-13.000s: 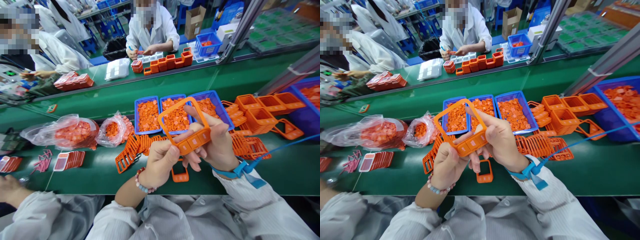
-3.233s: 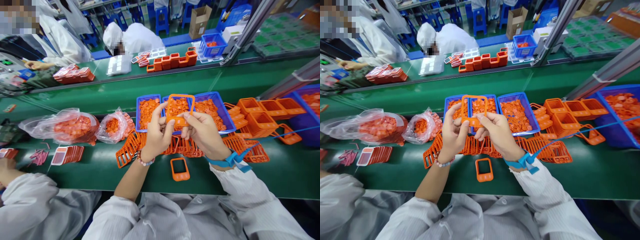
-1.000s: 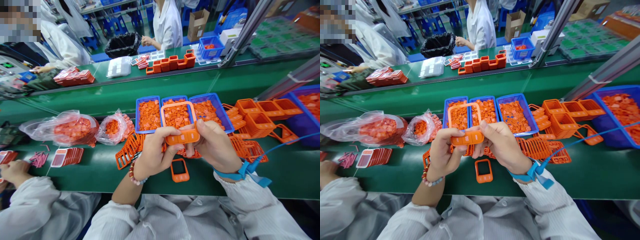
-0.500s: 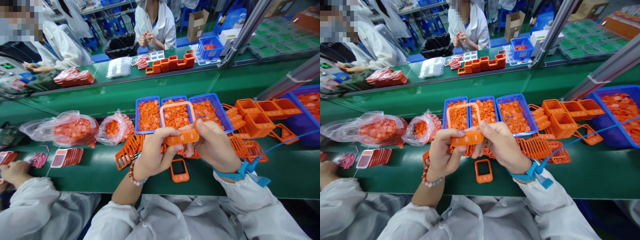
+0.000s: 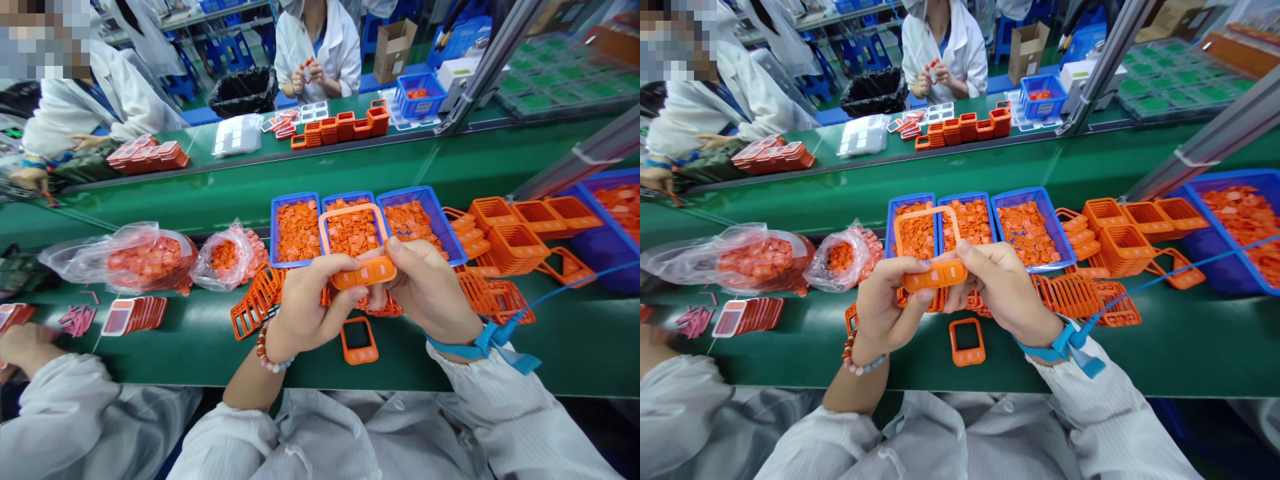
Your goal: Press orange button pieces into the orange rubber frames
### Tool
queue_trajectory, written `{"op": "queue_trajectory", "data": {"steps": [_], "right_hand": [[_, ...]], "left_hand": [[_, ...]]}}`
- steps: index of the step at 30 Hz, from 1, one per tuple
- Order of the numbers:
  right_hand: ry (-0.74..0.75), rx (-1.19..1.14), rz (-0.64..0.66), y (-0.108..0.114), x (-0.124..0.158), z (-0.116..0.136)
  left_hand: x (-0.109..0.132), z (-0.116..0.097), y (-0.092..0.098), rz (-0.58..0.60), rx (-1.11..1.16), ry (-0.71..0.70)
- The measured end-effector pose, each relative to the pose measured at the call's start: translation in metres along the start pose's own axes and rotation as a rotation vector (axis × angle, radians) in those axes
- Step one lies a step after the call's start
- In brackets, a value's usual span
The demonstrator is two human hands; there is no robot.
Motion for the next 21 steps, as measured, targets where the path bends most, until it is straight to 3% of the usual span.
{"op": "queue_trajectory", "data": {"steps": [6,21], "right_hand": [[0.097,0.125,-0.065,0.009,0.003,0.005],[0.168,0.139,-0.007,0.005,0.006,0.010]], "left_hand": [[0.001,-0.001,-0.013,0.129,-0.195,-0.022],[-0.001,-0.003,-0.014,0.152,-0.038,-0.021]]}}
Point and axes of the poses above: each hand's wrist, its own x-axis away from the middle knuckle, its own y-axis out of the back of the hand, z = x × y, the point moved 8 cm from there along -x, towards the middle knuckle, and after that the axes turned 7 degrees about z, right-handed, at the moved point
